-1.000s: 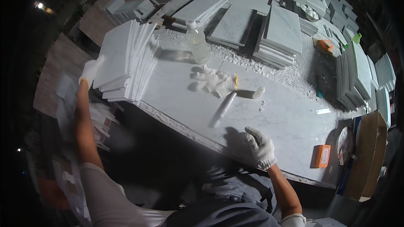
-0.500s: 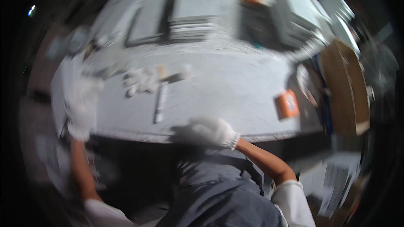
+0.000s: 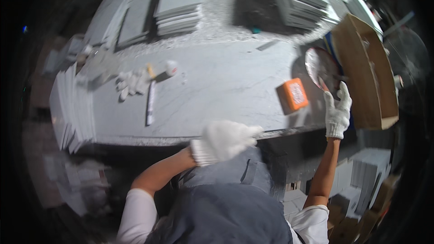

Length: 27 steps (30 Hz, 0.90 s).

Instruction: The person applies a white paste to small defects on a marble tile and smooths it with a metal scraper, then wipes the surface and stacks the tile. The person repeats this process on another tile, applying paste, smoothing, and stacking.

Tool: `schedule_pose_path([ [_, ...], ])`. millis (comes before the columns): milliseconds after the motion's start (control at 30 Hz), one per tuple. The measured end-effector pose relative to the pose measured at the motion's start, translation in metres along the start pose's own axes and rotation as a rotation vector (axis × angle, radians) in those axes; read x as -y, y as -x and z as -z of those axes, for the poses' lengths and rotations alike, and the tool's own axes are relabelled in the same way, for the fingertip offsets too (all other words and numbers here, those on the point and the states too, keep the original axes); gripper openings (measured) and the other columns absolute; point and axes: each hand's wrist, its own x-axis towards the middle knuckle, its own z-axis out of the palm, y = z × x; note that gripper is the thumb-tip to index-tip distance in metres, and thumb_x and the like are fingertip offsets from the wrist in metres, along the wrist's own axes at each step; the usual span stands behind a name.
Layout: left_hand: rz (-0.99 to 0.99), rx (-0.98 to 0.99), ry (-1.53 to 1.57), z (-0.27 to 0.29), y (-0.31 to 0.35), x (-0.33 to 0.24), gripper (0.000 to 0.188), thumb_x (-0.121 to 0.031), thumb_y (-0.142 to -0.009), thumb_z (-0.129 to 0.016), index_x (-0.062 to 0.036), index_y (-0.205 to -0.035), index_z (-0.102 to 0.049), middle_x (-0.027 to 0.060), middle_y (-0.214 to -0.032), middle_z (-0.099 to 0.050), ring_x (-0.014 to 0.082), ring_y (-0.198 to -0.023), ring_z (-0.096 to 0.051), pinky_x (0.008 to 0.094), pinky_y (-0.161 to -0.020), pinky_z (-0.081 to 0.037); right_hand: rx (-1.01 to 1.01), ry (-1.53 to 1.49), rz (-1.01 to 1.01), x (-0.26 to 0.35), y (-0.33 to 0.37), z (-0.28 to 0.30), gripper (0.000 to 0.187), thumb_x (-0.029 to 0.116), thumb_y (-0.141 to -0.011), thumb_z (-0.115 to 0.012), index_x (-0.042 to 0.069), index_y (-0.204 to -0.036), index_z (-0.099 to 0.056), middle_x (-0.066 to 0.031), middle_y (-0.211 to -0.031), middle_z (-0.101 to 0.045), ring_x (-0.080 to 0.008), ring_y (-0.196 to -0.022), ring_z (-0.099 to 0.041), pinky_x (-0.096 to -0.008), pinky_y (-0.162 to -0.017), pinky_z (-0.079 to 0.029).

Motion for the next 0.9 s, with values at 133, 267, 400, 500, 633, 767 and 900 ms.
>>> schedule_pose_path([
  [133, 0.038, 0.11, -0.119, -0.017, 0.002, -0.012, 0.03, -0.036, -0.097, -0.062, -0.0194, -0.122, -0.068, 0.0074, -0.088, -0.072, 0.0299, -0.077, -0.072, 0.0394, -0.063, -0.055, 0.072, -0.009, 0.119, -0.017, -0.022, -0.028, 0.037, 0.031, -0.099, -0.07, 0.014, -0.132, -0.067, -0.0152, -0.116, -0.069, -0.0332, -0.109, -0.067, -0.0413, -0.093, -0.054],
  [267, 0.165, 0.154, -0.071, -0.019, 0.013, -0.005, 0.032, -0.037, -0.097, -0.063, -0.0184, -0.123, -0.067, 0.0089, -0.093, -0.074, 0.0317, -0.081, -0.072, 0.0396, -0.068, -0.057, -0.025, -0.286, -0.122, -0.014, -0.03, -0.011, 0.027, 0.02, -0.102, -0.067, 0.005, -0.124, -0.071, -0.0031, -0.108, -0.073, -0.0126, -0.093, -0.066, -0.0251, -0.078, -0.052],
  [400, 0.243, 0.06, 0.249, -0.023, -0.004, -0.004, 0.04, -0.035, -0.1, -0.064, -0.0112, -0.132, -0.064, 0.0153, -0.107, -0.074, 0.033, -0.093, -0.072, 0.0398, -0.081, -0.057, -0.106, -0.688, -0.254, 0.045, 0.006, 0.006, 0.031, 0.02, -0.103, -0.066, 0.004, -0.13, -0.068, -0.0032, -0.112, -0.072, -0.0068, -0.083, -0.064, -0.0194, -0.07, -0.052],
  [500, 0.302, -0.146, 0.688, -0.032, -0.028, -0.011, 0.046, -0.038, -0.104, -0.061, -0.0022, -0.133, -0.061, 0.0167, -0.114, -0.074, 0.0275, -0.108, -0.072, 0.0377, -0.094, -0.055, 0.093, -0.899, -0.316, 0.106, 0.064, -0.008, 0.032, 0.018, -0.102, -0.067, 0.002, -0.13, -0.068, -0.0094, -0.118, -0.072, -0.0113, -0.09, -0.068, -0.0244, -0.076, -0.057],
  [633, 0.73, -0.229, 0.954, -0.039, -0.034, -0.006, 0.065, -0.051, -0.104, -0.057, 0.0044, -0.138, -0.055, 0.015, -0.122, -0.067, 0.0185, -0.115, -0.062, 0.0329, -0.101, -0.05, 0.232, -1.035, 0.011, 0.155, 0.116, -0.046, 0.031, 0.006, -0.097, -0.068, -0.001, -0.127, -0.069, -0.0144, -0.118, -0.073, -0.0222, -0.1, -0.072, -0.0305, -0.089, -0.058],
  [767, 0.863, -0.409, 1.118, -0.046, -0.028, 0.009, 0.046, -0.04, -0.106, -0.06, 0.0013, -0.125, -0.064, 0.0055, -0.115, -0.069, 0.0148, -0.108, -0.061, 0.0284, -0.1, -0.047, 0.714, -0.721, -0.07, 0.139, 0.115, -0.03, 0.034, 0.003, -0.096, -0.068, 0.005, -0.129, -0.07, -0.0102, -0.111, -0.075, -0.0167, -0.094, -0.073, -0.0288, -0.085, -0.058],
  [900, 0.715, -0.553, 1.651, -0.038, -0.021, 0.02, 0.02, -0.023, -0.103, -0.062, -0.0067, -0.113, -0.065, 0.0166, -0.113, -0.07, 0.0312, -0.105, -0.068, 0.0484, -0.095, -0.057, 0.505, -0.989, -0.084, 0.101, 0.047, -0.016, 0.035, 0.025, -0.102, -0.061, 0.001, -0.127, -0.069, -0.011, -0.119, -0.072, -0.0245, -0.108, -0.069, -0.0374, -0.1, -0.052],
])
